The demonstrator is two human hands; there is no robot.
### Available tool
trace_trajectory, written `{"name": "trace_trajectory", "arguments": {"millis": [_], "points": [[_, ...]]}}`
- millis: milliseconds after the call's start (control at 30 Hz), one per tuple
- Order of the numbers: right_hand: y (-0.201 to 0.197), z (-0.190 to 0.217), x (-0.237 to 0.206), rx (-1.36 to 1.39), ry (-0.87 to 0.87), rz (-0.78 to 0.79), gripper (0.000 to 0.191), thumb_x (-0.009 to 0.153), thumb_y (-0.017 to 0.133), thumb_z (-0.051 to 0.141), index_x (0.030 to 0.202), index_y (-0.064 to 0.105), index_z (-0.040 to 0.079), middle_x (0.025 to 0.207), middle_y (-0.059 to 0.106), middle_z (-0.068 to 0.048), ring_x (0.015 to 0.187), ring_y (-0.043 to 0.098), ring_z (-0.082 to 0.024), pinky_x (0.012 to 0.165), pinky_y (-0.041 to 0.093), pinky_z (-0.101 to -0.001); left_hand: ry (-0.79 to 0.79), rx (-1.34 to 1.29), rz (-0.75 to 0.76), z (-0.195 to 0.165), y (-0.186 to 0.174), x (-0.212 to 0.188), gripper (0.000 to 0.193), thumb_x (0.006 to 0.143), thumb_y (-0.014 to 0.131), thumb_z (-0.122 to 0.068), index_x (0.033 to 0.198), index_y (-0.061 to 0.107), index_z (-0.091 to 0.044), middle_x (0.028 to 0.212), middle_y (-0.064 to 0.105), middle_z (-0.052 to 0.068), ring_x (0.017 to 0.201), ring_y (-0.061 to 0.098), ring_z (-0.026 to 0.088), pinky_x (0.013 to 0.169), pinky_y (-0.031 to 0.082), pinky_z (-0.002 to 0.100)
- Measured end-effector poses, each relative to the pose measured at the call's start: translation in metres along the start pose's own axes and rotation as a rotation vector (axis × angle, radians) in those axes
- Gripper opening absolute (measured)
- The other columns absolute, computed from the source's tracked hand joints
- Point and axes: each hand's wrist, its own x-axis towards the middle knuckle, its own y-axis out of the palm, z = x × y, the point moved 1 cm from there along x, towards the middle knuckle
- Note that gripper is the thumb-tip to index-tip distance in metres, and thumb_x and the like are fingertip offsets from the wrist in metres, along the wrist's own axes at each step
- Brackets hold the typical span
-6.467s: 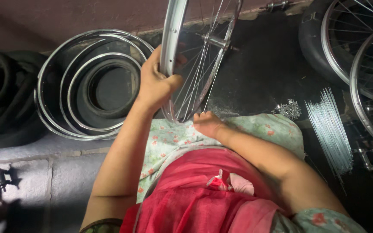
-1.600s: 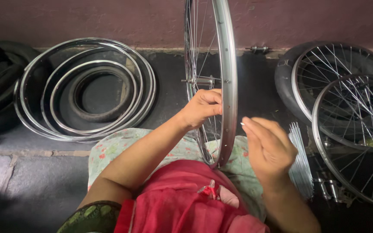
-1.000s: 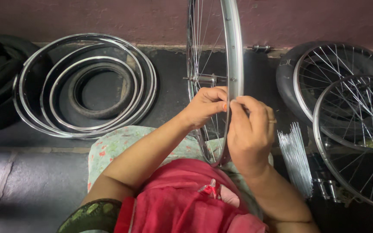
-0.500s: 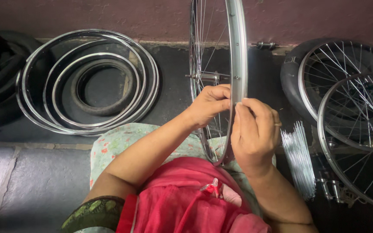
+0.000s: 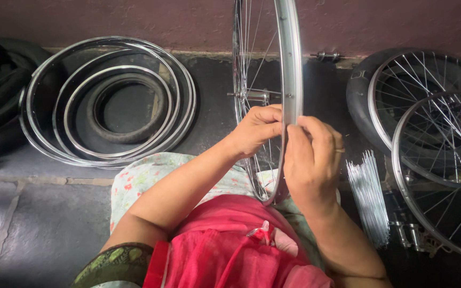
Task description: The person laces a bicycle wheel by inserting spokes from a hub into a rim and securing them with nipples. They repeatedly thread each spoke through the rim holes and tighten the nipples by hand while seated on the floor.
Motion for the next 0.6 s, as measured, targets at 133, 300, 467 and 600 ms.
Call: {"name": "trace_trajectory", "arguments": {"millis": [133,300,467,600], "points": [[0.003,-0.006,-0.008,0.073,0.098,0.008,0.021,0.101,0.072,-0.007,0.119,0.062,0.000,0.135,0.051,-0.015,0.119,0.055,-0.031,0.098,0.052,-0.0385,0.015,-0.017,0.000,0.001,-0.001,0.001,0.011,0.100,0.074,-0.011,0.103,0.073,0.000,0.116,0.067,0.005,0.111,0.063,0.016,0.103,0.050,0.034],[0.003,-0.018,-0.020,0.240,0.238,-0.079,0.018,0.104,0.071,-0.007,0.119,0.062,0.001,0.134,0.049,-0.017,0.115,0.055,-0.027,0.099,0.053,-0.0345,0.014,0.020,-0.008,0.002,0.000,0.001,0.011,0.100,0.073,-0.011,0.102,0.074,0.000,0.112,0.067,0.005,0.107,0.064,0.016,0.100,0.051,0.033],[0.007,-0.020,-0.025,0.234,0.201,-0.077,0.017,0.100,0.072,-0.006,0.114,0.064,0.001,0.134,0.051,-0.016,0.113,0.057,-0.027,0.095,0.052,-0.0352,0.014,0.013,0.003,0.003,0.001,0.002,0.011,0.099,0.074,-0.010,0.103,0.075,0.000,0.112,0.067,0.005,0.107,0.064,0.016,0.100,0.051,0.033],[0.012,-0.018,-0.024,0.210,0.123,-0.079,0.019,0.102,0.071,-0.006,0.117,0.063,0.000,0.136,0.048,-0.019,0.116,0.058,-0.030,0.098,0.055,-0.0352,0.008,0.004,-0.004,0.004,0.001,0.002,0.011,0.098,0.074,-0.009,0.104,0.075,0.000,0.115,0.067,0.005,0.109,0.064,0.016,0.101,0.051,0.033]]}}
